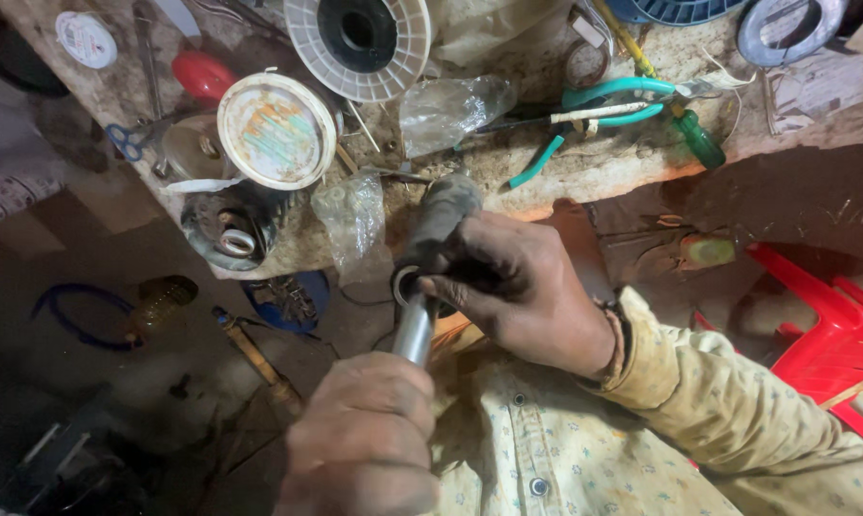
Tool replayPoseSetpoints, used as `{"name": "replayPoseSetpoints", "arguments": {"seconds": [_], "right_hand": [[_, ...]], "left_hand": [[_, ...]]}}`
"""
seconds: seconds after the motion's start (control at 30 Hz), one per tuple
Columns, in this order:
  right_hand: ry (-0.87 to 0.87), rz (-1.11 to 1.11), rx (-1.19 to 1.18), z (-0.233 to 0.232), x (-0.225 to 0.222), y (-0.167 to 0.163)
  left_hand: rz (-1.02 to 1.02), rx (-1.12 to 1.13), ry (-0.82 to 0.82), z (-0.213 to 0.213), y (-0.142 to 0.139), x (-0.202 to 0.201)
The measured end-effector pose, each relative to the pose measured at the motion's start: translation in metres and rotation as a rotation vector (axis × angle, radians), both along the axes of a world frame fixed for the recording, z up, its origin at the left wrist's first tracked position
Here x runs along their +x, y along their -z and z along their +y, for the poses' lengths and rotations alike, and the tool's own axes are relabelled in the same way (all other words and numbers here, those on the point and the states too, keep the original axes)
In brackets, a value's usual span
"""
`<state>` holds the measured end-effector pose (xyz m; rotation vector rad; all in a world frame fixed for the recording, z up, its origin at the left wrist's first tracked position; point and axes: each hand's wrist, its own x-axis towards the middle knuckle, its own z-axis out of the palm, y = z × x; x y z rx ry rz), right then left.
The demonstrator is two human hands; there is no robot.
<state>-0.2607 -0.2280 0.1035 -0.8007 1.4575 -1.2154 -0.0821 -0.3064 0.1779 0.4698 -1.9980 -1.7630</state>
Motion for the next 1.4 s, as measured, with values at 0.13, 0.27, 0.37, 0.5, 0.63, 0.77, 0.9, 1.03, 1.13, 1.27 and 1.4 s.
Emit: {"name": "replayPoseSetpoints", "arguments": {"seconds": [0.13, 0.27, 0.37, 0.5, 0.63, 0.77, 0.9, 1.03, 1.13, 1.27, 1.4], "right_hand": [[-0.223, 0.126, -0.044, -0.015, -0.015, -0.004], [-0.480, 0.295, -0.043, -0.024, -0.023, -0.001], [-0.586, 0.254, 0.102, -0.024, -0.030, 0.004], [-0.524, 0.187, 0.108, -0.005, -0.057, 0.012], [-0.060, -0.304, 0.321, 0.016, -0.071, 0.036], [0.315, -0.215, 0.365, -0.001, -0.073, 0.088], [0.413, -0.207, 0.094, -0.023, -0.064, 0.133], [0.417, 0.162, 0.139, -0.008, -0.061, 0.150], [0.469, 0.079, 0.273, 0.021, -0.053, 0.151], [0.484, -0.117, 0.306, 0.050, -0.034, 0.143], [0.314, 0.117, 0.182, 0.058, -0.017, 0.124]], "left_hand": [[-0.087, -0.073, -0.011, 0.001, -0.012, -0.025], [0.224, -0.012, 0.194, -0.002, 0.009, -0.027], [0.214, 0.022, 0.164, 0.006, 0.014, -0.020], [0.019, -0.049, 0.048, 0.009, -0.005, -0.015], [-0.012, -0.002, 0.010, -0.011, -0.009, -0.015], [-0.008, 0.014, 0.156, -0.027, -0.007, -0.002], [-0.031, 0.038, 0.135, -0.023, -0.009, -0.005], [0.030, 0.081, -0.078, -0.025, -0.014, -0.032], [0.141, -0.022, 0.195, -0.045, -0.012, -0.038], [0.383, 0.100, -0.864, -0.019, 0.022, -0.031], [0.169, 0.126, -1.068, -0.004, 0.045, 0.006]]}}
